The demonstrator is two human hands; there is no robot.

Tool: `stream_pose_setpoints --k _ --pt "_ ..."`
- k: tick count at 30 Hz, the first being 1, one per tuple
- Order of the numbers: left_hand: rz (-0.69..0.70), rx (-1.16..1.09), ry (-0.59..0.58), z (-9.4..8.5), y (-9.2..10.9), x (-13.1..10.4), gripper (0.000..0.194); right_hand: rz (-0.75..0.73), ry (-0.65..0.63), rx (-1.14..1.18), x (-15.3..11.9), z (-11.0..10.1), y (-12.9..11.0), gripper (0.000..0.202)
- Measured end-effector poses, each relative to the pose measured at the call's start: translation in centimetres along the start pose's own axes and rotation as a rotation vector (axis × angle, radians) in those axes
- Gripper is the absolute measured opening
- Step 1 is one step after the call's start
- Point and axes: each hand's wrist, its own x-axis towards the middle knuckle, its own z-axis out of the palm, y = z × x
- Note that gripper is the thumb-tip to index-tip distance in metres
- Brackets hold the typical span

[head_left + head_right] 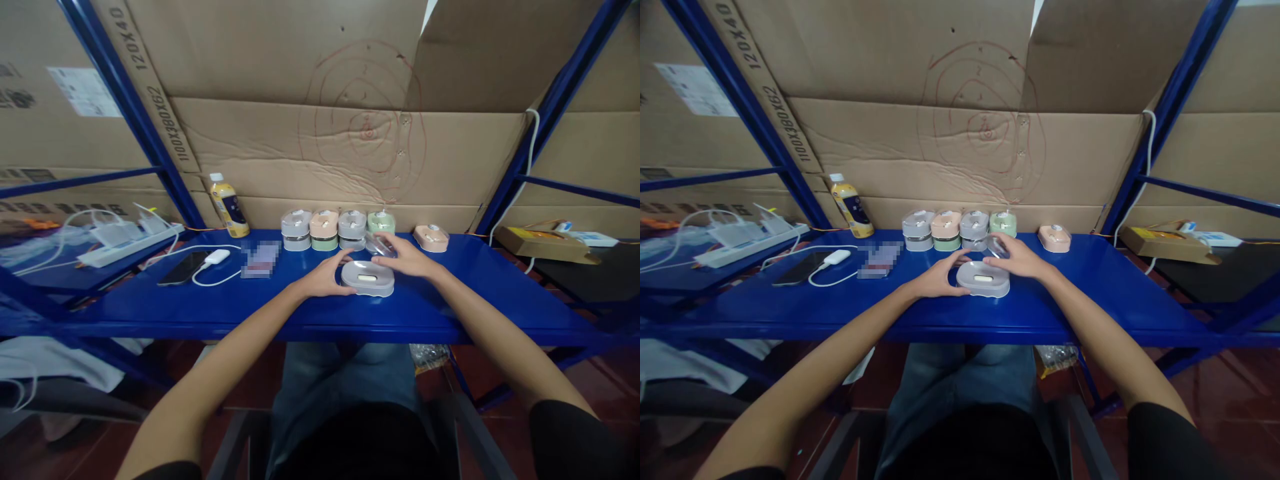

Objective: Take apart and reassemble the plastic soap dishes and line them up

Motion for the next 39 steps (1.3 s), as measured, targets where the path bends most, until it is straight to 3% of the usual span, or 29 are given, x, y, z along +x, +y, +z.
stream_pose_setpoints --k 3,6,11,16,21,24,30,35,39 --pt "0.059 0.112 -0.038 -0.2 0.3 0.0 0.060 0.165 0.108 0.011 0.0 -0.2 2.4 0.078" --pt "0.043 0.168 -0.034 -0.2 0.4 0.0 0.041 0.257 0.144 0.016 -0.5 -0.2 4.3 0.076" --pt "-0.033 0.187 0.024 -0.3 0.3 0.1 0.043 0.269 0.156 0.056 -0.7 0.1 4.6 0.075" --pt "-0.045 0.164 0.198 -1.5 -0.6 0.3 0.046 0.237 0.173 0.068 -0.7 -0.5 4.1 0.075" --pt "-0.152 0.222 0.349 -3.0 -1.3 0.1 0.047 0.242 0.189 0.127 -0.8 -1.0 4.2 0.067" --pt "-0.102 0.238 0.247 -3.0 -0.8 -0.1 0.045 0.229 0.218 0.139 -0.8 -1.0 4.0 0.063" --pt "0.051 0.231 0.006 -0.9 0.9 -0.3 0.045 0.151 0.267 0.102 -0.7 -1.2 3.3 0.070" --pt "0.038 0.259 -0.011 -0.8 0.9 -0.3 0.047 0.091 0.242 0.030 -1.0 -0.8 2.3 0.076" --pt "0.001 0.211 0.004 -1.0 0.4 -0.1 0.052 -0.111 0.133 0.012 -1.1 0.2 0.7 0.081"
